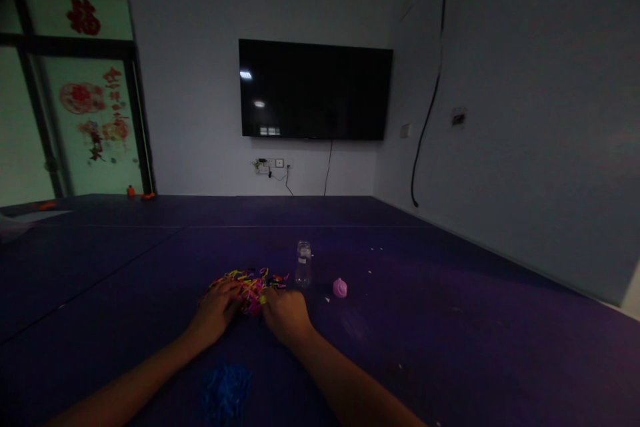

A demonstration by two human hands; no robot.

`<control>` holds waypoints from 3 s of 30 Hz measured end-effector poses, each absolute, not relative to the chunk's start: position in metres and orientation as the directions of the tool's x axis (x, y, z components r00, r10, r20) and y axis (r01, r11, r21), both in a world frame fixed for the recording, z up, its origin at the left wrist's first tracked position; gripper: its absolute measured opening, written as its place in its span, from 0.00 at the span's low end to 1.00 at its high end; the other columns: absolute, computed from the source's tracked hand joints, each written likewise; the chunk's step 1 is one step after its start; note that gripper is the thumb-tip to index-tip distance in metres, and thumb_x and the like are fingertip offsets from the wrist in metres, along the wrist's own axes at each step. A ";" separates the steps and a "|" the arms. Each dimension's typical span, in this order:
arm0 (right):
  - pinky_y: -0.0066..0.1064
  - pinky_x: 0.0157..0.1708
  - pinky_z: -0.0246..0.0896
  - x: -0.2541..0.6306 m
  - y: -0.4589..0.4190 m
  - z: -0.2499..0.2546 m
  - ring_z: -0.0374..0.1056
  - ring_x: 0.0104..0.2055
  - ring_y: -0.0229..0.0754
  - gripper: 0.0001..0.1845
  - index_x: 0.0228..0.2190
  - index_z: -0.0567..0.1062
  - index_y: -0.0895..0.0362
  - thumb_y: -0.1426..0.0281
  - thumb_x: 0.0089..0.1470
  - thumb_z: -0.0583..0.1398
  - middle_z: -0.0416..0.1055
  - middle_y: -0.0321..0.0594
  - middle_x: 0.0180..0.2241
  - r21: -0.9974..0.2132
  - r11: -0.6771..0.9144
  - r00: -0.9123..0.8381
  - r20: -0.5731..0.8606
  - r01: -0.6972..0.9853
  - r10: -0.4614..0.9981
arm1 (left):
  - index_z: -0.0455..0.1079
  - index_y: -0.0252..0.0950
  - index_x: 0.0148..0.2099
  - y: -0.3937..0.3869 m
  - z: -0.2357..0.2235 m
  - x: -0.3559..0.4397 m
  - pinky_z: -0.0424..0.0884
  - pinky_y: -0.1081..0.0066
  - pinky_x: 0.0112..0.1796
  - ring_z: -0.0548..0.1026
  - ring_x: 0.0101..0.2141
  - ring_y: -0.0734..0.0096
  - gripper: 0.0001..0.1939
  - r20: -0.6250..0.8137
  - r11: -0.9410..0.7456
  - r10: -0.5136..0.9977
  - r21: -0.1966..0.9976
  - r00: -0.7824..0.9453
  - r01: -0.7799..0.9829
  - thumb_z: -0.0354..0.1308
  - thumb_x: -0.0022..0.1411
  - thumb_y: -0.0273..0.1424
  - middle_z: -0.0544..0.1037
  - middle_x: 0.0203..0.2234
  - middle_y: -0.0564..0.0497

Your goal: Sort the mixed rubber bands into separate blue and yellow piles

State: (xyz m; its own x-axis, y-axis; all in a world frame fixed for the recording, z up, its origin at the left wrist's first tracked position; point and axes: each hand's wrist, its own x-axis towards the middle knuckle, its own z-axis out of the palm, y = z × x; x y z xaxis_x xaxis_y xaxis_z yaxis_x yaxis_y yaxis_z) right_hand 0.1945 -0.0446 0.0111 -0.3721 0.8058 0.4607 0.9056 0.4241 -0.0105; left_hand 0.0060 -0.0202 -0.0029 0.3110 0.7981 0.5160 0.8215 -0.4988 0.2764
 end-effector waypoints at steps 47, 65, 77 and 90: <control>0.24 0.28 0.55 0.195 -0.047 0.013 0.71 0.32 0.39 0.13 0.36 0.72 0.56 0.69 0.58 0.48 0.75 0.40 0.31 -0.047 0.456 -0.390 0.443 0.889 0.807 | 0.75 0.39 0.39 -0.016 0.003 -0.006 0.69 0.64 0.41 0.76 0.38 0.64 0.09 0.547 -0.332 0.837 0.532 -0.017 0.779 0.53 0.60 0.30 0.79 0.35 0.50; 0.26 0.30 0.60 0.196 -0.044 0.004 0.70 0.35 0.39 0.14 0.42 0.70 0.56 0.72 0.57 0.49 0.73 0.42 0.38 0.024 0.632 -0.549 0.522 0.774 0.653 | 0.71 0.38 0.43 -0.035 -0.002 0.012 0.71 0.68 0.33 0.74 0.31 0.68 0.09 0.860 -0.876 0.298 0.074 0.414 0.478 0.52 0.62 0.28 0.77 0.29 0.49; 0.25 0.29 0.57 0.196 -0.039 -0.002 0.69 0.32 0.38 0.11 0.39 0.70 0.57 0.71 0.57 0.49 0.73 0.41 0.34 0.037 0.585 -0.505 0.552 0.810 0.663 | 0.70 0.38 0.43 -0.036 -0.002 0.014 0.71 0.65 0.38 0.75 0.35 0.65 0.09 0.823 -0.835 0.399 0.144 0.405 0.531 0.52 0.62 0.32 0.78 0.33 0.48; 0.25 0.32 0.57 0.197 -0.040 0.005 0.69 0.36 0.39 0.11 0.38 0.71 0.55 0.72 0.55 0.51 0.73 0.39 0.35 -0.023 0.564 -0.491 0.463 0.825 0.738 | 0.70 0.38 0.25 -0.046 0.009 0.020 0.66 0.62 0.34 0.70 0.34 0.60 0.05 0.663 -0.773 0.512 0.077 0.547 0.630 0.62 0.50 0.30 0.73 0.27 0.50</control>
State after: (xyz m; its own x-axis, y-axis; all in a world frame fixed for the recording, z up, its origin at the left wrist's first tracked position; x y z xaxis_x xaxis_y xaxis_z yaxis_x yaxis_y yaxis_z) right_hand 0.1966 -0.0401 0.0053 -0.4911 0.7380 0.4627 0.8255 0.5640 -0.0233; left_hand 0.0204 -0.0456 0.0092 0.5467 0.5117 0.6627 0.6300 -0.7728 0.0770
